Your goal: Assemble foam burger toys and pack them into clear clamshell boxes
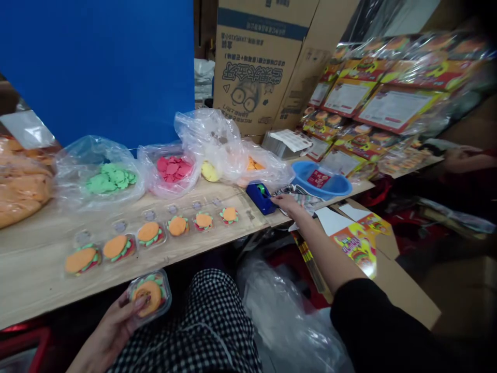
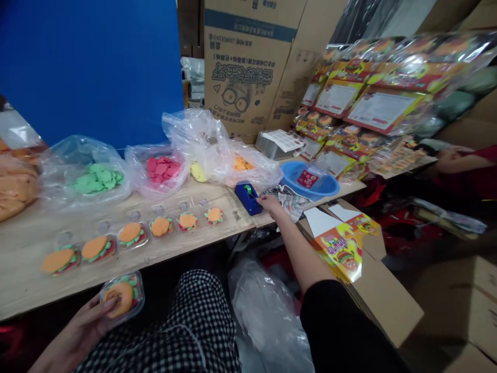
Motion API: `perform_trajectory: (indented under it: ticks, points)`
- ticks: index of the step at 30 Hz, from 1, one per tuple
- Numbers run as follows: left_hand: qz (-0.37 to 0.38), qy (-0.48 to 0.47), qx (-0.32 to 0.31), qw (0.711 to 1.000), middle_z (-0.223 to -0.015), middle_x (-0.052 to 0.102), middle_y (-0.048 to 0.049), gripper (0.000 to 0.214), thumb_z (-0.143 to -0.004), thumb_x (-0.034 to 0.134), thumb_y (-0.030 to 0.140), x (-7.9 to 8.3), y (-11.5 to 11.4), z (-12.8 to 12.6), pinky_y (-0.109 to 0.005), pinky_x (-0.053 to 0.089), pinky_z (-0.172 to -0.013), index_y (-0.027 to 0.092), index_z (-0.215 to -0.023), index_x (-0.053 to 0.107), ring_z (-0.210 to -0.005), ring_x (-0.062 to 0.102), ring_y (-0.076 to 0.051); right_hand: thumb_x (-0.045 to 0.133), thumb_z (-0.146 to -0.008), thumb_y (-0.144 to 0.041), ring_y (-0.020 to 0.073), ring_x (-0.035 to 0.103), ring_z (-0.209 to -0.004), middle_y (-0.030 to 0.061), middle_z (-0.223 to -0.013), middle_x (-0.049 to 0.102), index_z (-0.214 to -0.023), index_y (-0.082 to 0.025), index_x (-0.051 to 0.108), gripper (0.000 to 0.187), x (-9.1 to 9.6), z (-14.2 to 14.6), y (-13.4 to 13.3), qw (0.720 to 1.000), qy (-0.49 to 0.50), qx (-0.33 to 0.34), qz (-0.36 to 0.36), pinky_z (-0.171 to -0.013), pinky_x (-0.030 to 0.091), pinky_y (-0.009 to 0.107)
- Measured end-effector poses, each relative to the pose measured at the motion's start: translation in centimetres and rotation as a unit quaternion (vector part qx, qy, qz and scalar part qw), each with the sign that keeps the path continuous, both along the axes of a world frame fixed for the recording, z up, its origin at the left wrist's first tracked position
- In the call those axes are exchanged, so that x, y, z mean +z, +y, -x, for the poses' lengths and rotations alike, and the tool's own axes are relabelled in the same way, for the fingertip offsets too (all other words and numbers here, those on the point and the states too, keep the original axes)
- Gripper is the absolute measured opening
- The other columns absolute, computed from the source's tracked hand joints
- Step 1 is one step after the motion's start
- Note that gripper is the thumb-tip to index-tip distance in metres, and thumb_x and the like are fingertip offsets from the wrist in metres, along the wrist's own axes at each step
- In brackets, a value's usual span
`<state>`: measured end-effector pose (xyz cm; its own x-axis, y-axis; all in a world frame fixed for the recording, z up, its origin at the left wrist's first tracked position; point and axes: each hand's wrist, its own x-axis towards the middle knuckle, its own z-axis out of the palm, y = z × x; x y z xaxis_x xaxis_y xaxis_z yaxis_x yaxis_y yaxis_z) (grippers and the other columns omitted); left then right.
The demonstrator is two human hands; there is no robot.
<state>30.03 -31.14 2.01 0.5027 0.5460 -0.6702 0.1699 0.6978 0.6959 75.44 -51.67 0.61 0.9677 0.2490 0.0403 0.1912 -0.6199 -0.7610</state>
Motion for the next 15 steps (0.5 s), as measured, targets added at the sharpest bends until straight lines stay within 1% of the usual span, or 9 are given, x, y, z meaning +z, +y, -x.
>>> perform_trajectory:
  ticks: [3, 7, 11, 15]
  points:
    - [0.007, -0.005, 0.008, 1.0, -0.087, 0.067, -0.0111, 0.046, -0.055, 0.07, 0.005, -0.3, -0.1, 0.1, -0.035, 0.054, -0.07, 0.009, -0.098, 0.055, -0.075, 0.064, -0.025, 0.06, -0.056, -0.023, 0.0158, 0.053, -0.057, -0.0014, -0.047, 0.053, -0.049, -0.019, 0.05, 0.013, -0.8, -0.4, 0.3, 0.996, 0.049, -0.018, -0.073, -0.056, 0.042, 0.026]
    - [0.029, -0.008, 0.023, 0.999, -0.09, 0.066, -0.0121, 0.047, -0.058, 0.066, 0.003, -0.6, 0.1, 0.2, -0.036, 0.053, -0.073, 0.007, -0.103, 0.053, -0.079, 0.064, -0.025, 0.057, -0.059, -0.029, 0.0124, 0.051, -0.051, -0.0035, -0.052, 0.051, -0.058, -0.019, 0.046, 0.015, -2.1, -0.2, 0.1, 0.976, 0.088, -0.045, -0.192, -0.05, 0.045, 0.027]
    - [0.068, -0.039, 0.055, 0.995, -0.096, 0.065, -0.0124, 0.045, -0.063, 0.062, 0.005, -0.8, 0.6, -0.1, -0.034, 0.053, -0.077, 0.007, -0.107, 0.053, -0.087, 0.062, -0.025, 0.058, -0.058, -0.035, 0.0114, 0.05, -0.053, -0.0046, -0.056, 0.049, -0.062, -0.02, 0.042, 0.022, -4.0, 1.2, -0.6, 0.948, 0.092, -0.066, -0.298, -0.052, 0.049, 0.029]
    - [0.077, -0.067, 0.097, 0.99, -0.1, 0.064, -0.0113, 0.03, -0.069, 0.057, 0.007, -0.3, 0.8, -0.8, -0.034, 0.053, -0.076, 0.01, -0.099, 0.058, -0.092, 0.06, -0.025, 0.06, -0.058, -0.037, 0.0114, 0.052, -0.054, -0.0052, -0.054, 0.047, -0.06, -0.02, 0.041, 0.026, -5.9, 2.6, -1.2, 0.927, 0.095, -0.073, -0.357, -0.056, 0.051, 0.031]
